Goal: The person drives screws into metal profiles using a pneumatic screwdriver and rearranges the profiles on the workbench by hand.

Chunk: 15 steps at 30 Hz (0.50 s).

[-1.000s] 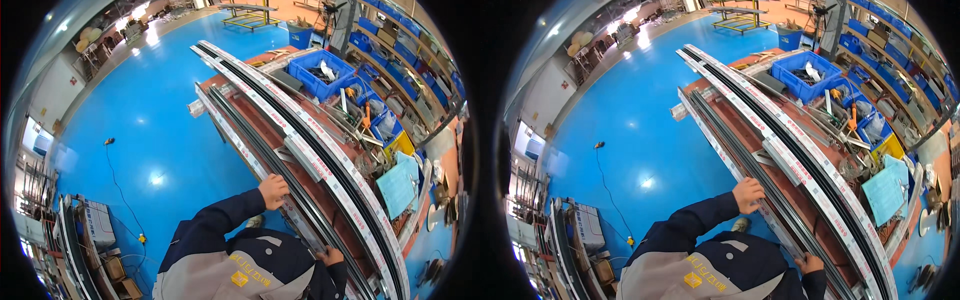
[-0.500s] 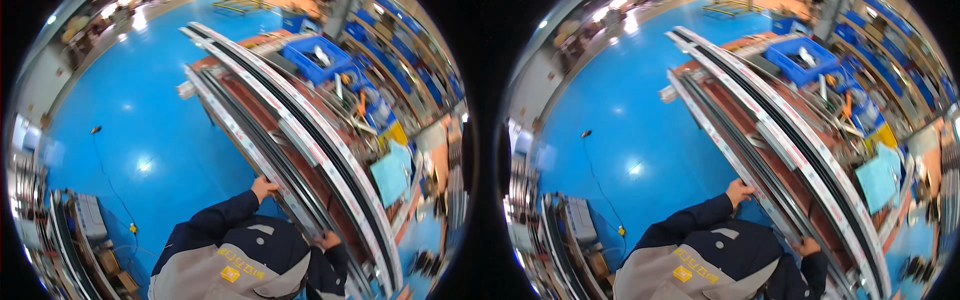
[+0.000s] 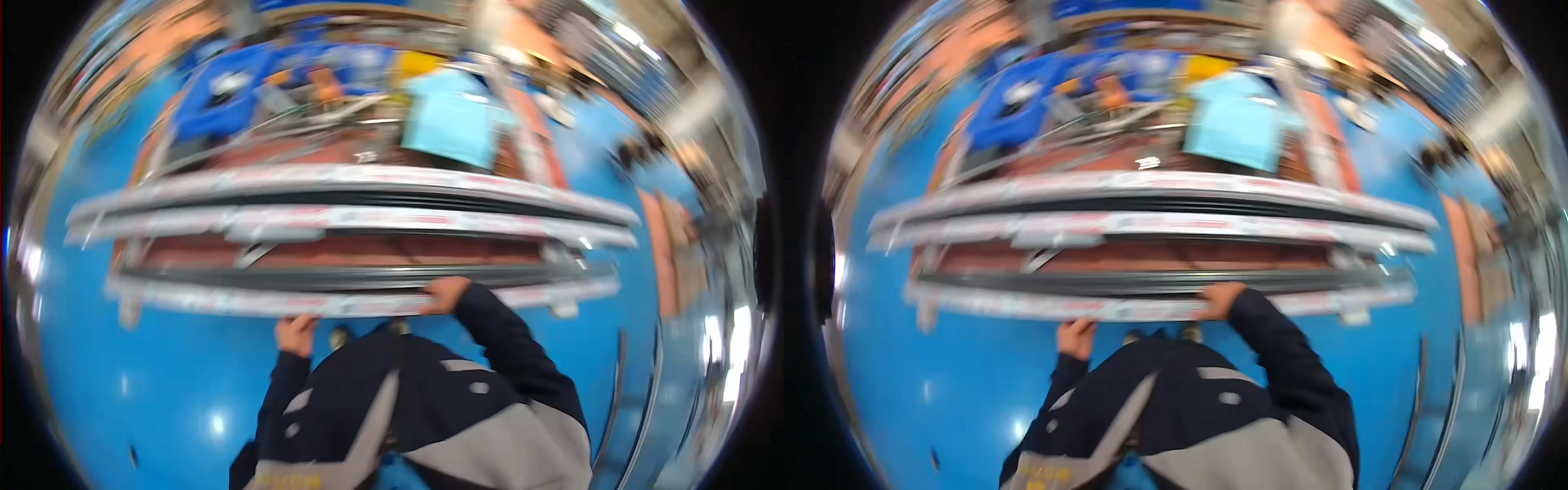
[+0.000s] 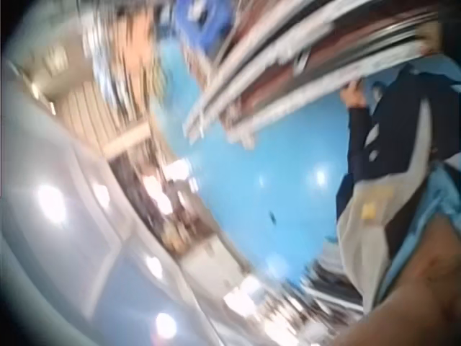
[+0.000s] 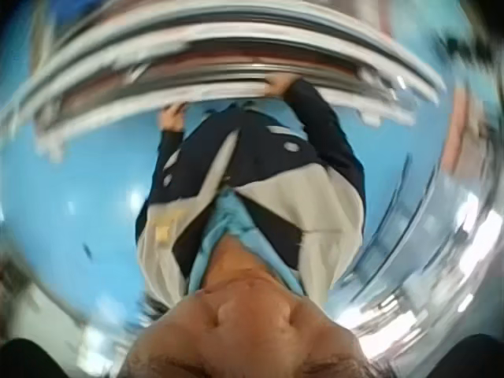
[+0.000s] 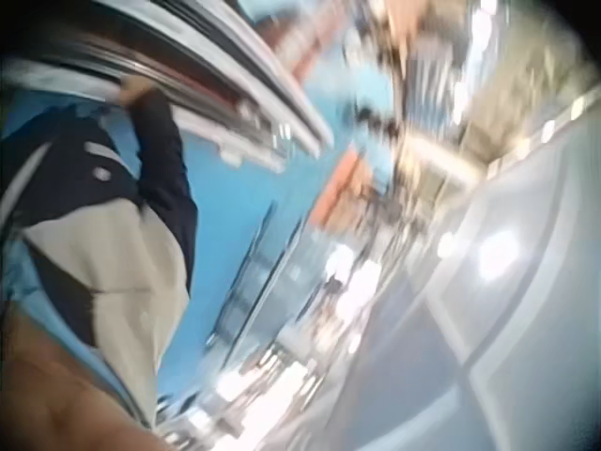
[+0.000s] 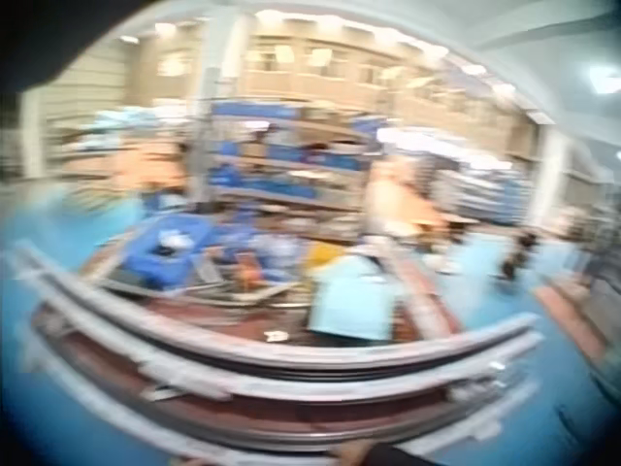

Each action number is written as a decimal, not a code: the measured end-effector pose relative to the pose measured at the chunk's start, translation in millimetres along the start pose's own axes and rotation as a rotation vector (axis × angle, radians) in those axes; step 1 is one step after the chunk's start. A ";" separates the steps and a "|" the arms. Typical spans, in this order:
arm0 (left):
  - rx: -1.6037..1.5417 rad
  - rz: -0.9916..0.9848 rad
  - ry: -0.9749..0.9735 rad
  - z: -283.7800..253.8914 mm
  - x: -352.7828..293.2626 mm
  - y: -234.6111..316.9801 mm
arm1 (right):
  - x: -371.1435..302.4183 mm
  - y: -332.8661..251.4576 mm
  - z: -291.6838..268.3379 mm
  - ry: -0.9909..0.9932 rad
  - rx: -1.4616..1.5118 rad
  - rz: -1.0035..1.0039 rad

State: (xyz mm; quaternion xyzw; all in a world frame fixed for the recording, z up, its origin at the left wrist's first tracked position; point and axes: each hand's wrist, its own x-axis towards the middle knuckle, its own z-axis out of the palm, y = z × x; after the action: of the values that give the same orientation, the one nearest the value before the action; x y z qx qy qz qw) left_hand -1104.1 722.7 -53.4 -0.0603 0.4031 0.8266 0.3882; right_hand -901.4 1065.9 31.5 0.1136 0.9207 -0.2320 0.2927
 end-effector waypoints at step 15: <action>-0.015 -0.256 -0.152 -47.1 38.1 -10.3 | -7.8 -9.7 26.8 0.310 0.106 0.072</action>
State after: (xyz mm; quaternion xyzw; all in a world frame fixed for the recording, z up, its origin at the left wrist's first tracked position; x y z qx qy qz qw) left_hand -1133.3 715.6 -107.0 -0.0513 0.3553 0.7754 0.5194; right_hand -885.5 1043.7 20.3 0.1961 0.9366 -0.2495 0.1485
